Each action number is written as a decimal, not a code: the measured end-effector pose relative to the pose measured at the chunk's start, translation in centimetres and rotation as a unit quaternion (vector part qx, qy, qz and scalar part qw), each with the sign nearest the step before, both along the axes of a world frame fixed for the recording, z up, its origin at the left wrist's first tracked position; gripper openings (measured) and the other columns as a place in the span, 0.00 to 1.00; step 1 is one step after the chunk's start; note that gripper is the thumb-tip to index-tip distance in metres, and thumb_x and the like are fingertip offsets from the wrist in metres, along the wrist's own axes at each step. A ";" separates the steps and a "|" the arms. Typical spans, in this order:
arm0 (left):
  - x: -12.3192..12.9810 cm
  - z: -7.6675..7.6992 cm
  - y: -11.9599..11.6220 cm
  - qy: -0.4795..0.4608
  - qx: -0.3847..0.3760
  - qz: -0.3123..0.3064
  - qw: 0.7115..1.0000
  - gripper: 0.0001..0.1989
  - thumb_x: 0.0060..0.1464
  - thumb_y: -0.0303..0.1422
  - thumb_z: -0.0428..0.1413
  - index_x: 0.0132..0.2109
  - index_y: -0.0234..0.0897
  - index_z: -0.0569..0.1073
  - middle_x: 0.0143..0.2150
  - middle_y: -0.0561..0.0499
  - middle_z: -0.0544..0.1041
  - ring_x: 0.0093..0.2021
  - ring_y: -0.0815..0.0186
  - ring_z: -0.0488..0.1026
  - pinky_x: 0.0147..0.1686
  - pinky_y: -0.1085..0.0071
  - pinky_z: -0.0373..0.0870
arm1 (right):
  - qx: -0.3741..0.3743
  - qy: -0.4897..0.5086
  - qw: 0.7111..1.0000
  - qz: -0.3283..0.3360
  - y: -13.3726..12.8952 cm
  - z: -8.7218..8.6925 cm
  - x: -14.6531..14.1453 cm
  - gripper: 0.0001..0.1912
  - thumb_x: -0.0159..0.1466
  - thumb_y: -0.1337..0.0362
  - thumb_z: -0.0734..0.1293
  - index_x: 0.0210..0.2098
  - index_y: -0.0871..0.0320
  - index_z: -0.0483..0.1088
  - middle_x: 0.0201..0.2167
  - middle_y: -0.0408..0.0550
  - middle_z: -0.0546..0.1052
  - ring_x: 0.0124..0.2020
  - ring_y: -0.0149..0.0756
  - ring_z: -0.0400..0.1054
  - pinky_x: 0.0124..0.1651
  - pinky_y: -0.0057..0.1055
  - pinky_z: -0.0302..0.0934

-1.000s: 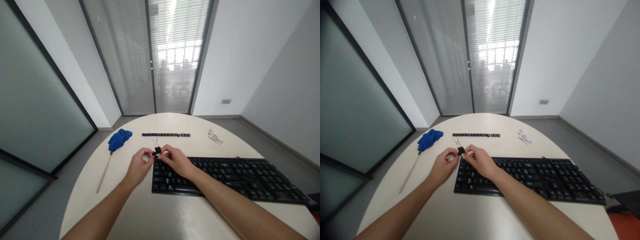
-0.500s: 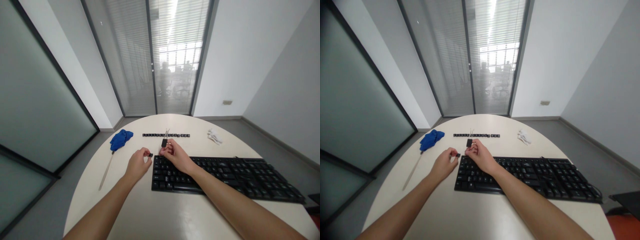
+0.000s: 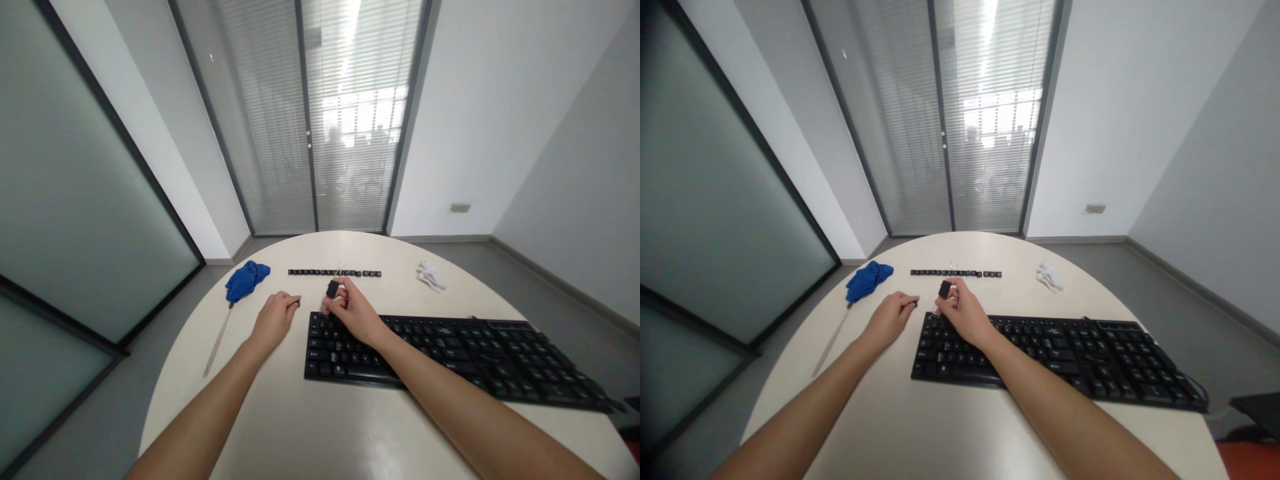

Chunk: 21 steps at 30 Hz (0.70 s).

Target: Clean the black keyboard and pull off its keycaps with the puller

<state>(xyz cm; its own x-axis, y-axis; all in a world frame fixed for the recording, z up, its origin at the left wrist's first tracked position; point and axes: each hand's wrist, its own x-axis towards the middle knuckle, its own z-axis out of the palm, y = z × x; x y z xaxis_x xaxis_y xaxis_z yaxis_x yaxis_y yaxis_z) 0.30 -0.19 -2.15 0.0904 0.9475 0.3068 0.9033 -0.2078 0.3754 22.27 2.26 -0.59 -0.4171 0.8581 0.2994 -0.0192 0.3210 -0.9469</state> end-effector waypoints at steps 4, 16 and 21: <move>-1.8 0.6 2.6 0.046 -0.030 0.062 0.997 0.13 0.61 0.33 0.53 0.48 0.41 0.81 0.44 0.42 0.79 0.47 0.54 0.74 0.48 0.64 0.67 | 0.003 -0.009 1.000 -0.009 0.1 -0.1 0.0 0.18 0.64 0.56 0.65 0.49 0.55 0.57 0.28 0.35 0.67 0.28 0.31 0.72 0.34 0.29 0.62; -4.7 -1.4 7.5 -0.033 0.000 0.117 0.993 0.16 0.63 0.34 0.51 0.53 0.37 0.76 0.49 0.43 0.79 0.48 0.59 0.75 0.48 0.68 0.67 | 0.005 -0.028 1.000 -0.008 -0.1 0.0 0.0 0.17 0.64 0.56 0.66 0.48 0.54 0.57 0.26 0.35 0.67 0.29 0.33 0.73 0.34 0.31 0.62; -5.5 -1.7 8.0 -0.082 0.015 0.117 0.990 0.12 0.61 0.34 0.53 0.48 0.36 0.76 0.43 0.46 0.81 0.39 0.62 0.76 0.41 0.70 0.68 | 0.005 -0.040 0.999 -0.009 -0.1 0.1 0.1 0.17 0.65 0.56 0.66 0.48 0.54 0.57 0.27 0.36 0.70 0.29 0.33 0.72 0.35 0.31 0.62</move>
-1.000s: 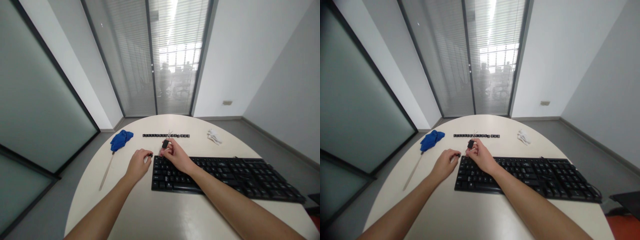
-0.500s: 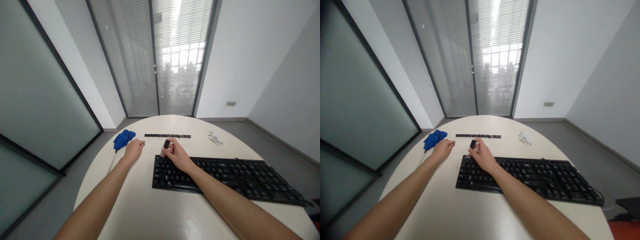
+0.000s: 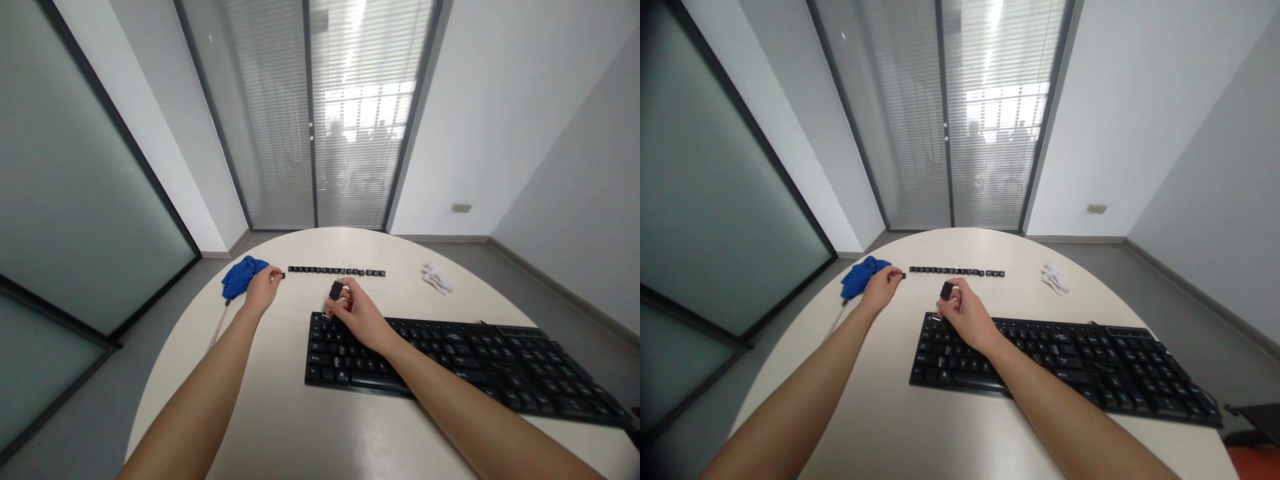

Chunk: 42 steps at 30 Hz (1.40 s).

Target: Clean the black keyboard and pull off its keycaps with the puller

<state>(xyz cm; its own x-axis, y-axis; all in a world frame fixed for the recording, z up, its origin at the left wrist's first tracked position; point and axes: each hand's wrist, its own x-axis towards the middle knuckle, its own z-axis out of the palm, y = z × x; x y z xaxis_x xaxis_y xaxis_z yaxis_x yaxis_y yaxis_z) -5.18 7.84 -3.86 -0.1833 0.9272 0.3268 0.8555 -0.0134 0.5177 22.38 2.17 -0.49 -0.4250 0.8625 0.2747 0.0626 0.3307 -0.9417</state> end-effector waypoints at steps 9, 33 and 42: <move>0.1 -0.1 0.2 -0.013 0.010 -0.001 1.000 0.12 0.61 0.34 0.53 0.48 0.37 0.77 0.42 0.46 0.81 0.39 0.61 0.76 0.39 0.70 0.68 | -0.002 -0.004 1.000 -0.003 0.0 0.0 0.1 0.17 0.65 0.57 0.66 0.48 0.54 0.58 0.26 0.37 0.70 0.27 0.32 0.70 0.33 0.30 0.60; 3.7 2.1 -2.2 -0.021 0.113 0.053 0.992 0.10 0.64 0.37 0.49 0.47 0.39 0.71 0.34 0.51 0.75 0.35 0.63 0.73 0.35 0.70 0.64 | 0.051 -0.091 0.995 0.005 -1.3 1.3 0.4 0.13 0.64 0.60 0.67 0.46 0.53 0.60 0.27 0.38 0.71 0.26 0.30 0.63 0.30 0.28 0.58; 7.1 3.6 -6.3 -0.022 0.003 -0.257 0.966 0.08 0.61 0.32 0.51 0.43 0.39 0.73 0.40 0.49 0.77 0.41 0.63 0.73 0.40 0.69 0.67 | 0.105 -0.109 0.988 0.036 -1.2 1.4 0.5 0.10 0.64 0.64 0.66 0.44 0.53 0.64 0.31 0.40 0.73 0.31 0.31 0.67 0.33 0.27 0.60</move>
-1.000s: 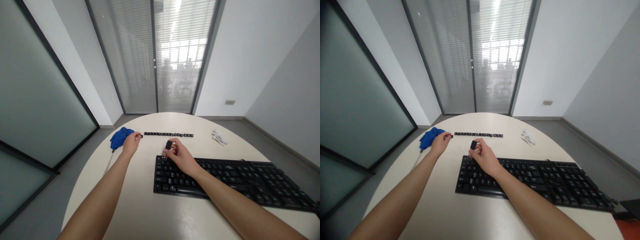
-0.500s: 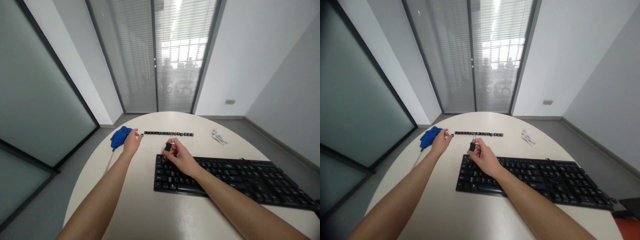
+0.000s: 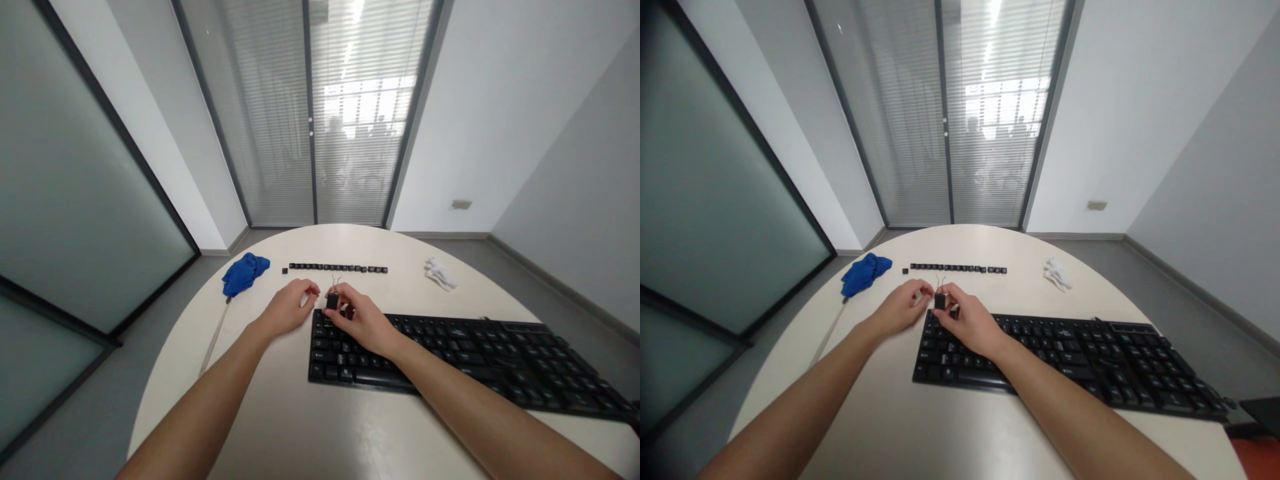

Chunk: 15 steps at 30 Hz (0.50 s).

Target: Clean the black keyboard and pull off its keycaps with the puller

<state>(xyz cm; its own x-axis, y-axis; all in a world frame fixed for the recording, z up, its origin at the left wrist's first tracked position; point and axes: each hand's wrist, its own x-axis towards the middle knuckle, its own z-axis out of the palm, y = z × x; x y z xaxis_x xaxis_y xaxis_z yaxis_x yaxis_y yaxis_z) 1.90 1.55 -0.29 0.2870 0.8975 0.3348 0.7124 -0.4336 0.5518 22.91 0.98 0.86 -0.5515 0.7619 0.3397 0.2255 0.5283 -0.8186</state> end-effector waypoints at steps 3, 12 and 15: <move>0.0 0.0 -0.4 0.005 -0.002 -0.024 1.000 0.08 0.60 0.31 0.51 0.44 0.38 0.74 0.42 0.48 0.77 0.42 0.63 0.73 0.42 0.68 0.68 | 0.003 -0.002 1.000 0.008 0.0 -0.1 0.0 0.10 0.65 0.64 0.66 0.45 0.53 0.64 0.32 0.41 0.72 0.31 0.31 0.67 0.32 0.26 0.61; 0.6 0.9 -1.0 0.142 -0.027 -0.045 0.988 0.10 0.63 0.31 0.49 0.41 0.38 0.75 0.39 0.47 0.77 0.41 0.61 0.73 0.39 0.69 0.67 | 0.036 -0.112 0.993 0.017 -0.1 1.3 0.4 0.06 0.66 0.64 0.64 0.43 0.54 0.64 0.31 0.42 0.72 0.31 0.33 0.66 0.33 0.28 0.59; 0.6 1.3 -1.0 0.152 -0.055 -0.043 0.986 0.12 0.63 0.32 0.48 0.42 0.39 0.76 0.42 0.48 0.78 0.41 0.61 0.74 0.39 0.68 0.67 | 0.058 -0.166 0.984 0.013 0.0 2.1 0.7 0.05 0.66 0.64 0.65 0.41 0.54 0.64 0.31 0.43 0.73 0.29 0.34 0.66 0.32 0.28 0.57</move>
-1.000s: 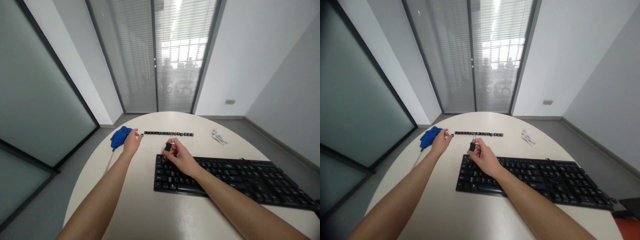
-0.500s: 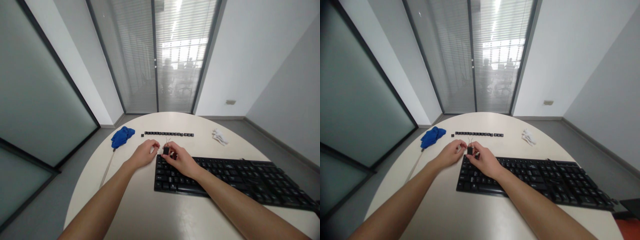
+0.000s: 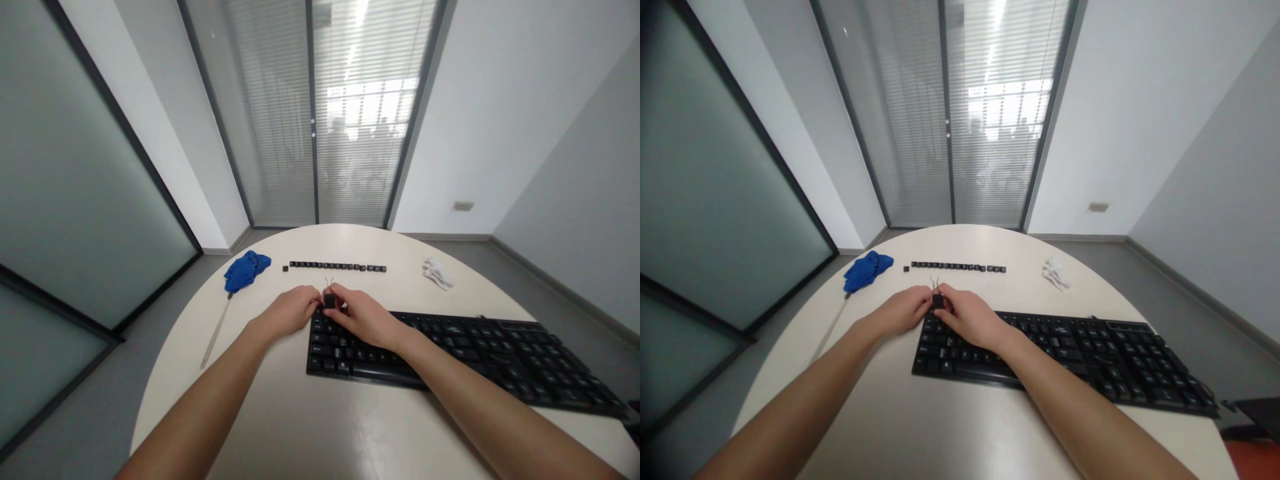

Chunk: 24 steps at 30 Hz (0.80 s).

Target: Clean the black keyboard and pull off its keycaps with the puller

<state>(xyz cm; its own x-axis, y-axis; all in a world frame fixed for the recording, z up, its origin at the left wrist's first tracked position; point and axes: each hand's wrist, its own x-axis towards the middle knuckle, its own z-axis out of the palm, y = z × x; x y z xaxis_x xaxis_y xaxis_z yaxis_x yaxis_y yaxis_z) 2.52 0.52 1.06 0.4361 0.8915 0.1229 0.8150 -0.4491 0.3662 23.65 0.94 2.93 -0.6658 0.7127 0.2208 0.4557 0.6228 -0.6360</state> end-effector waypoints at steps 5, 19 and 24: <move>-0.1 -0.8 -0.2 -0.071 -0.026 0.032 0.997 0.11 0.62 0.33 0.49 0.41 0.40 0.78 0.42 0.48 0.80 0.42 0.60 0.75 0.40 0.68 0.68 | 0.023 -0.020 0.999 0.040 0.1 0.7 0.4 0.06 0.65 0.66 0.65 0.43 0.54 0.67 0.32 0.45 0.76 0.32 0.36 0.69 0.36 0.30 0.59; 0.0 -2.8 -1.2 -0.161 0.024 0.042 0.986 0.11 0.62 0.29 0.49 0.43 0.40 0.76 0.42 0.49 0.79 0.44 0.61 0.73 0.46 0.65 0.68 | -0.048 0.097 0.993 0.052 0.8 -1.6 0.4 0.06 0.66 0.61 0.65 0.42 0.54 0.69 0.38 0.44 0.76 0.34 0.34 0.69 0.38 0.31 0.63; 0.0 -1.7 -1.3 -0.184 -0.004 -0.012 0.983 0.14 0.64 0.28 0.44 0.47 0.39 0.74 0.45 0.48 0.77 0.47 0.61 0.72 0.50 0.64 0.67 | -0.075 0.120 0.988 0.053 0.8 -1.6 0.5 0.07 0.68 0.58 0.64 0.41 0.55 0.69 0.37 0.44 0.75 0.34 0.33 0.68 0.39 0.31 0.63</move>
<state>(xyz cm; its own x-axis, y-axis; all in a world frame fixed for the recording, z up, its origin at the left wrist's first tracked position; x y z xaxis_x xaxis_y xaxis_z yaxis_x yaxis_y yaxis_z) 2.49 -0.81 -0.68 0.3838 0.8830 0.2702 0.6157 -0.4627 0.6378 24.11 1.78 1.36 -0.6801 0.6783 0.2783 0.2175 0.5491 -0.8069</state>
